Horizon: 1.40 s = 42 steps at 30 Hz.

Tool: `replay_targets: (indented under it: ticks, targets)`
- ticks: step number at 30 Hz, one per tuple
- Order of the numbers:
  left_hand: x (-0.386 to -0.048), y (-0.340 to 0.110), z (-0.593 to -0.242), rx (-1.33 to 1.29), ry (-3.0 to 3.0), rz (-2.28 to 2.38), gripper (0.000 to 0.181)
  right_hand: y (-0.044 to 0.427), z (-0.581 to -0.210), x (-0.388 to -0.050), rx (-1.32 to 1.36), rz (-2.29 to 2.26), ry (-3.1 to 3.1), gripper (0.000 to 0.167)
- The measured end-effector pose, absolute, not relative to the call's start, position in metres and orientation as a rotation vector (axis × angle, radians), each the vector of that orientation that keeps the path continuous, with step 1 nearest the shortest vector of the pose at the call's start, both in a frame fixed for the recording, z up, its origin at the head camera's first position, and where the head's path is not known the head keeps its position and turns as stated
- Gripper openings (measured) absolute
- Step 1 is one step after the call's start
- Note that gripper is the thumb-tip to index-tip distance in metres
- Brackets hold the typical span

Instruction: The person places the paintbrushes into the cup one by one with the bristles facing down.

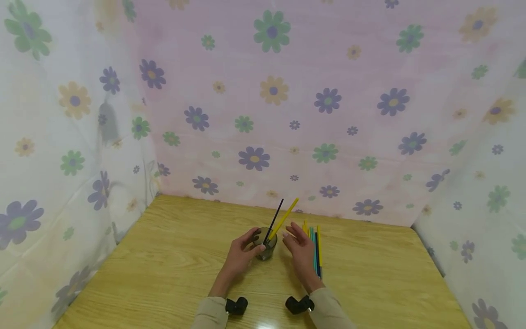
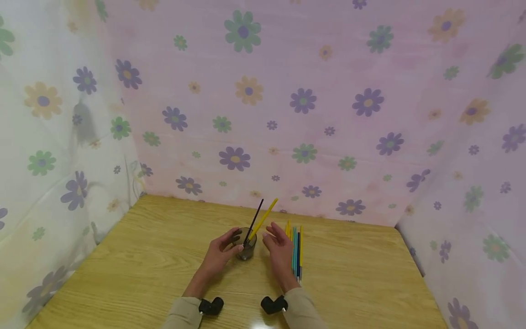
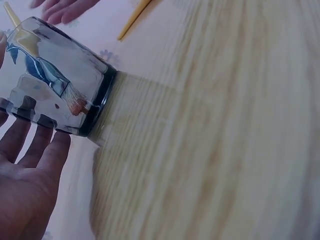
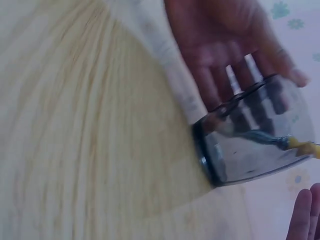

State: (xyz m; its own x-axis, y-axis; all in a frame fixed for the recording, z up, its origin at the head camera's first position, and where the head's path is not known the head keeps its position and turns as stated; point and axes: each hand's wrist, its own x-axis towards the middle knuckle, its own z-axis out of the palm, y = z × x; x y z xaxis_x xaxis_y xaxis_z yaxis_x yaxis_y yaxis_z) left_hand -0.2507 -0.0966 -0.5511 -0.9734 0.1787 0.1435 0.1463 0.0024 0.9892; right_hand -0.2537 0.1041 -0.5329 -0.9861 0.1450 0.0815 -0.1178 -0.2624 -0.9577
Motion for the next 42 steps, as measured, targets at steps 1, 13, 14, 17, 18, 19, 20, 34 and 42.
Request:
replay_targets:
  ticks: [1,13,14,17,18,19,20,34,42]
  targets:
    - [-0.251,-0.097,-0.551,0.361,2.21,2.171,0.065,0.107,-0.531,-0.251,-0.053,2.418,-1.761,0.051]
    - [-0.251,-0.097,-0.55,0.356,2.217,2.165,0.063,0.158,-0.535,-0.239,-0.296,2.564,-1.701,0.06]
    - [-0.251,-0.097,-0.551,0.351,2.222,2.162,0.063,0.164,-0.536,-0.238,-0.308,2.565,-1.701,0.06]
    - [-0.251,-0.097,-0.551,0.348,2.225,2.16,0.063,0.183,-0.538,-0.238,-0.376,2.579,-1.681,0.06]
    - [-0.251,-0.097,-0.551,0.352,2.231,2.161,0.062,0.189,-0.539,-0.238,-0.391,2.577,-1.691,0.061]
    - [-0.251,-0.097,-0.551,0.35,2.232,2.159,0.062,0.195,-0.54,-0.239,-0.414,2.578,-1.696,0.06]
    - [-0.25,-0.097,-0.551,0.351,2.232,2.16,0.062,0.2,-0.541,-0.239,-0.441,2.581,-1.702,0.061]
    - [-0.251,-0.096,-0.549,0.349,2.229,2.155,0.063,0.232,-0.544,-0.24,-0.573,2.359,-2.074,0.045]
    - [-0.249,-0.096,-0.548,0.348,2.238,2.152,0.063,0.229,-0.54,-0.244,-0.517,2.137,-2.316,0.038]
